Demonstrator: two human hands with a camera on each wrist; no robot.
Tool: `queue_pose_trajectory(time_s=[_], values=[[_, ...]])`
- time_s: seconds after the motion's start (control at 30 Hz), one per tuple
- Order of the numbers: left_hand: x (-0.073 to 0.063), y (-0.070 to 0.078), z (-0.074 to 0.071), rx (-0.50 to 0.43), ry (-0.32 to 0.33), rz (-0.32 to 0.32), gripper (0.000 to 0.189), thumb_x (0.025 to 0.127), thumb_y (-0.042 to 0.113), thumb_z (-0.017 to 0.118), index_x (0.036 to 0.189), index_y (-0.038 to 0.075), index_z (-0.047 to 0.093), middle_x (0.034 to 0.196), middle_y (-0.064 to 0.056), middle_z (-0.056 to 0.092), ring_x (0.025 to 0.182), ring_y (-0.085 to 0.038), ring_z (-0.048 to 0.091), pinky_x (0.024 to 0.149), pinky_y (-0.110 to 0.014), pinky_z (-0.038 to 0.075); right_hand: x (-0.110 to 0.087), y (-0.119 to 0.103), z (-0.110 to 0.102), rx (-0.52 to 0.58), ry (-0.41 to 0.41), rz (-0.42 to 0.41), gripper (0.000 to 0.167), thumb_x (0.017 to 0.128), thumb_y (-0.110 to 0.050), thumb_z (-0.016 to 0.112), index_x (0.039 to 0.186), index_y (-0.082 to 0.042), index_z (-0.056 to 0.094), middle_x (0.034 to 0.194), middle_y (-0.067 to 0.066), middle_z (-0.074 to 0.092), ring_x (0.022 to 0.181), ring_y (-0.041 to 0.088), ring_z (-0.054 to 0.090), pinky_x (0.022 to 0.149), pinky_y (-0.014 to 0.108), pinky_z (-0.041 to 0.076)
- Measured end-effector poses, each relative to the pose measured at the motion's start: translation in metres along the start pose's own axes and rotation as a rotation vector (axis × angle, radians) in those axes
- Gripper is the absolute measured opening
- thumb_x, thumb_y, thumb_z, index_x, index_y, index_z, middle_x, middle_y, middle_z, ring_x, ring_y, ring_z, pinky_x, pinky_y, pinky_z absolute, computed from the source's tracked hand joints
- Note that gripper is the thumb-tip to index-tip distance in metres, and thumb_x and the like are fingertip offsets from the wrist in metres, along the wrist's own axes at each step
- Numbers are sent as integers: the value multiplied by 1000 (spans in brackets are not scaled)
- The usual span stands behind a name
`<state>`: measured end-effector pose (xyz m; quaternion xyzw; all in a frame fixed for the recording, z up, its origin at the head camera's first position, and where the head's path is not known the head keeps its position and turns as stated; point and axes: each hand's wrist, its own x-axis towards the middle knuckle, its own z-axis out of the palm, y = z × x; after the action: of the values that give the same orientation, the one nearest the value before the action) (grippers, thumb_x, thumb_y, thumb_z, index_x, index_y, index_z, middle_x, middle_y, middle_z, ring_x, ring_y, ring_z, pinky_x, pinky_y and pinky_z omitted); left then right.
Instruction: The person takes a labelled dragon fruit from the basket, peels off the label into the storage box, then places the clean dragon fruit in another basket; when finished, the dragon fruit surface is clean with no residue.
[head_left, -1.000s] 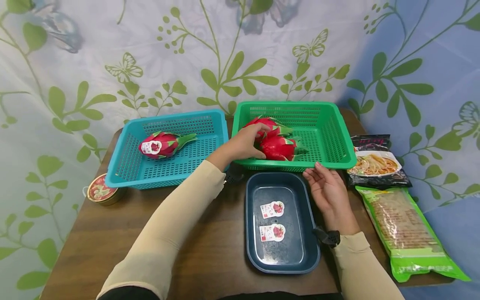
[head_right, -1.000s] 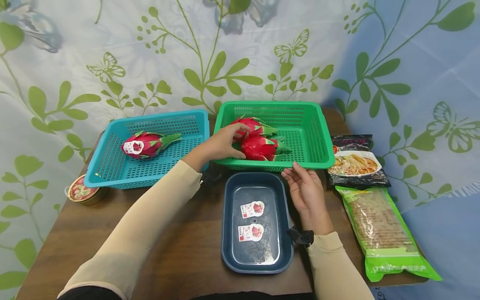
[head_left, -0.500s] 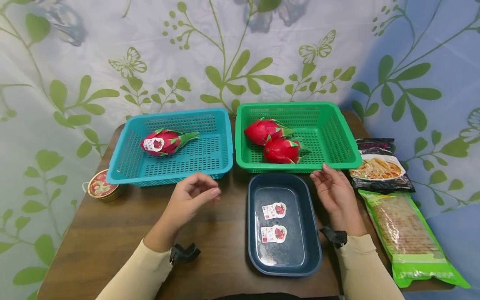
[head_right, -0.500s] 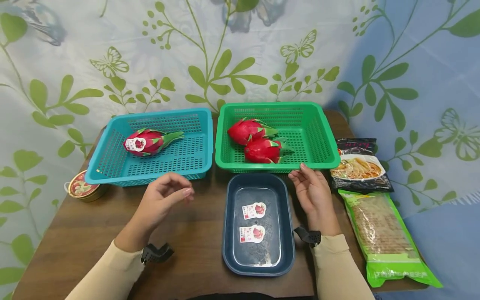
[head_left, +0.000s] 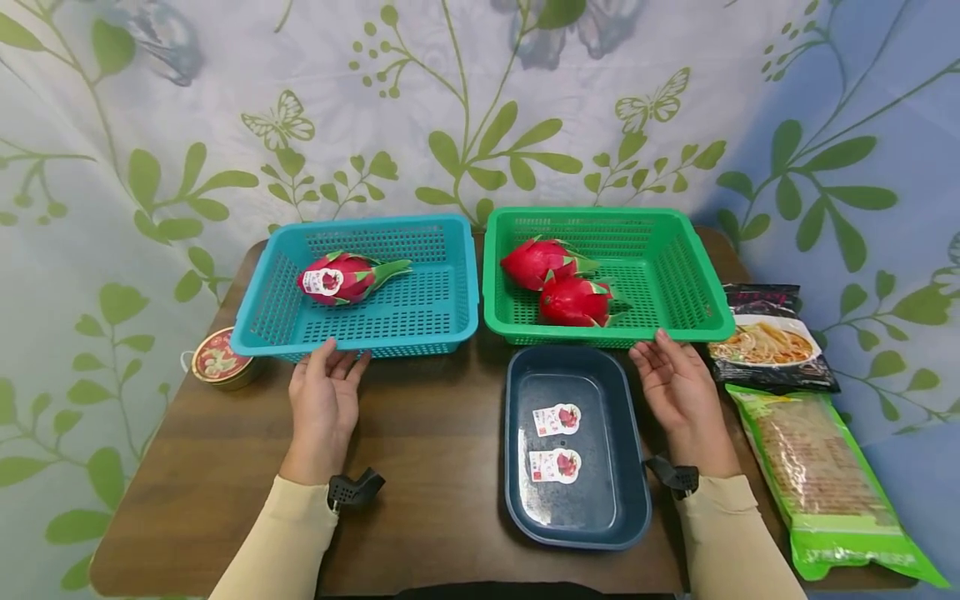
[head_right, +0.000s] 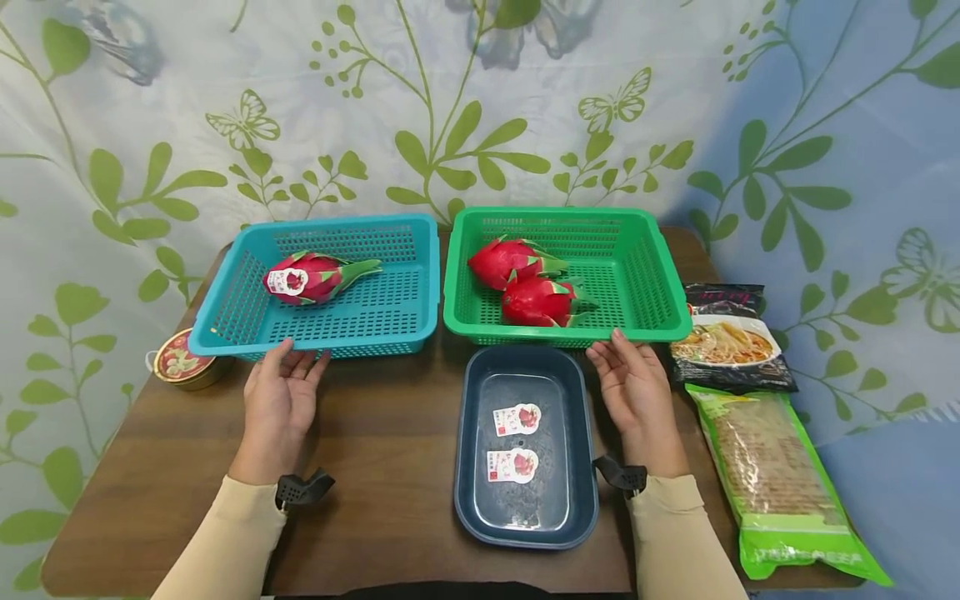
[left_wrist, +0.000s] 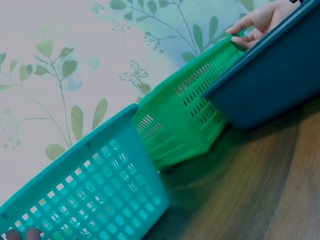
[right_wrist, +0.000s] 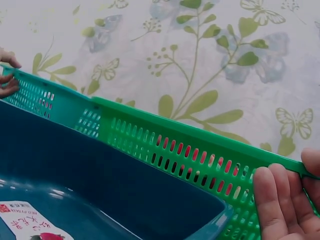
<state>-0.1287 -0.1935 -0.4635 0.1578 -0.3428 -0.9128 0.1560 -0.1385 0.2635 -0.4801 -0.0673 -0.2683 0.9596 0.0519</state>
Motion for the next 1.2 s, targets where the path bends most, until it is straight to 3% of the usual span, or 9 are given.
queue_pose_trajectory(time_s=[0.2,0.33,0.63,0.8,0.9,0.97,1.03,1.13,1.2], values=[[2,-3,1,-73,24,92,40,102,6,71,126,-2,40,119,-21,58,88,-28,64,89,-44,59,2,1,2,-53,-6,-27,7,105,0,61,108,4,55,93,19,70,87,27,73,85,36,61],[4,-9,0,-112,19,139,39,101,5,72,120,-3,39,110,-21,54,86,-29,60,82,-40,61,1,1,4,-94,0,-52,8,104,0,63,106,4,56,93,19,71,86,27,74,83,37,61],[5,-17,-4,-125,-4,188,35,102,4,69,117,-3,38,103,-21,53,84,-28,58,83,-39,61,-8,-2,9,-352,102,-141,14,99,-6,73,103,5,65,91,17,75,80,25,75,79,37,62],[5,-17,-6,-139,-9,196,34,103,3,68,117,-4,39,101,-21,55,83,-28,60,83,-40,61,-14,-8,12,-436,150,-139,19,98,-9,76,106,7,69,90,17,74,79,25,75,79,37,62],[4,-17,-6,-146,-12,181,32,102,4,69,113,-2,39,101,-21,55,83,-28,60,84,-40,61,-25,-16,17,-637,203,-101,30,97,-15,79,113,8,67,91,15,76,78,22,76,75,35,63],[3,-17,-6,-145,-15,166,32,102,4,69,111,-1,39,101,-20,54,83,-28,60,84,-40,61,-37,-21,26,-913,203,-103,37,99,-24,78,115,7,68,91,13,76,76,18,76,71,31,62],[4,-17,-6,-151,-23,155,31,102,4,68,110,0,38,101,-20,54,82,-28,60,84,-40,61,-48,-24,41,-1254,148,-171,39,99,-31,77,113,5,70,91,11,76,73,15,75,66,25,61],[5,-16,-6,-148,-29,159,29,103,3,66,110,0,38,101,-20,54,82,-28,60,84,-41,61,-52,-21,75,-1679,-69,-427,31,98,-31,79,104,-1,75,86,8,75,68,13,71,63,24,57],[7,-15,-5,-150,-34,167,26,104,2,64,110,-1,39,102,-20,54,82,-28,60,84,-41,61,-43,-12,105,-1814,-304,-594,24,95,-25,82,102,-3,74,86,7,74,70,17,69,64,30,56]])
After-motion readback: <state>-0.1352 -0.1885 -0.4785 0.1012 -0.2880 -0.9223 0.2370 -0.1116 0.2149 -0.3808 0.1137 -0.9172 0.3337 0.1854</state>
